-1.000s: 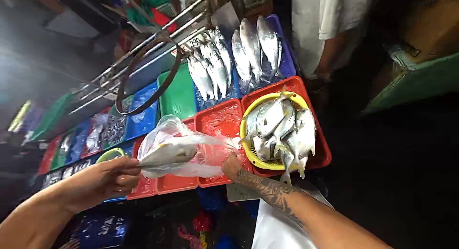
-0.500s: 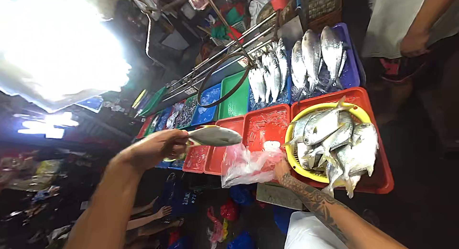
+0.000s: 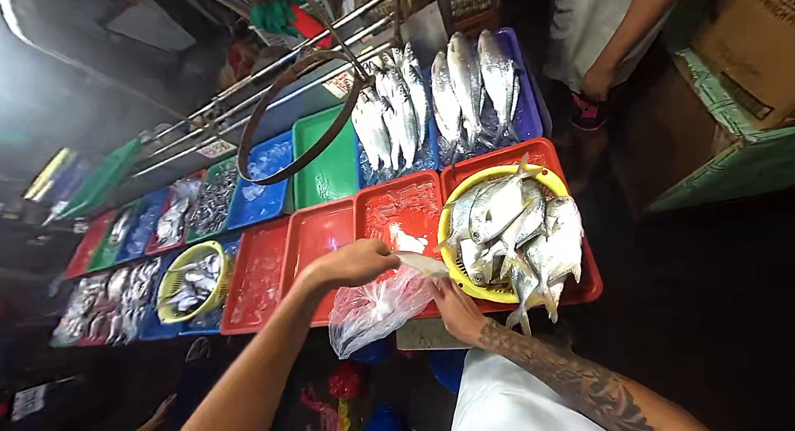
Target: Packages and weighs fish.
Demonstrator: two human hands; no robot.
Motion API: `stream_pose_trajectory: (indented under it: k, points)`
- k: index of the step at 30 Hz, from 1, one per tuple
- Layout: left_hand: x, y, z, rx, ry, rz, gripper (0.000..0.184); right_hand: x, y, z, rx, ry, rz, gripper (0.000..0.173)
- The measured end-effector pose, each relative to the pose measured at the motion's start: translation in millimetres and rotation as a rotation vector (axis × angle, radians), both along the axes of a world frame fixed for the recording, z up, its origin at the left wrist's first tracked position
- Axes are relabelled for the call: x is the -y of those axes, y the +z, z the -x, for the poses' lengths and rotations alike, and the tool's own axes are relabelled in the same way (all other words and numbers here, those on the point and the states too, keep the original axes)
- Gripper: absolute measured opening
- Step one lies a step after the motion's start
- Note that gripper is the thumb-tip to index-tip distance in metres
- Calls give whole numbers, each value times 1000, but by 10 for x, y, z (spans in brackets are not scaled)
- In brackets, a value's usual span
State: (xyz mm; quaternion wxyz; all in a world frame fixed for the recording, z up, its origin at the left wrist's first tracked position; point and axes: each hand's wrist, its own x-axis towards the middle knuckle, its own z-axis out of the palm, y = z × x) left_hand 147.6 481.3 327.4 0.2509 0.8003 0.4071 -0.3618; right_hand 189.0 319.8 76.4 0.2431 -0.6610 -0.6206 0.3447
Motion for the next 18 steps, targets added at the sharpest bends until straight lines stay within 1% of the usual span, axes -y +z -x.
stream_pose_trajectory:
  k: [3,5,8,10,11,12,13,14,15,16,17,18]
  points:
    - [-39,-344,-347,-29,-135,94,45,451,140,-190,-146,48,182,55]
    - [-34,-436,-635,-62,-184,113,46,674,191,-311,-198,45,246,47]
    - [-102,-496,-1074,-30,-215,100,43,780,236,-404,-239,-49,255,42]
    - [-262,-552,-1253,127,-146,137,47,758,227,-427,-269,-140,195,41]
    - [-354,-600,-1217,264,-67,157,53,767,221,-436,-289,-185,158,40]
    - [-384,-700,-1065,418,42,145,55,819,216,-450,-314,-229,122,40]
    - [-316,-894,-830,576,148,95,52,879,222,-485,-340,-274,100,38]
    - [-189,-1163,-600,704,220,32,47,915,225,-535,-365,-336,60,36]
    - [-41,-1490,-387,787,248,-19,47,940,223,-574,-394,-406,16,34]
    - [129,-1815,-179,824,244,-63,54,1003,219,-574,-422,-458,-6,31]
    - [337,-2061,0,832,219,-113,58,1089,213,-560,-443,-493,-14,30]
    - [489,-2211,76,827,172,-178,57,1135,202,-568,-454,-524,-25,29]
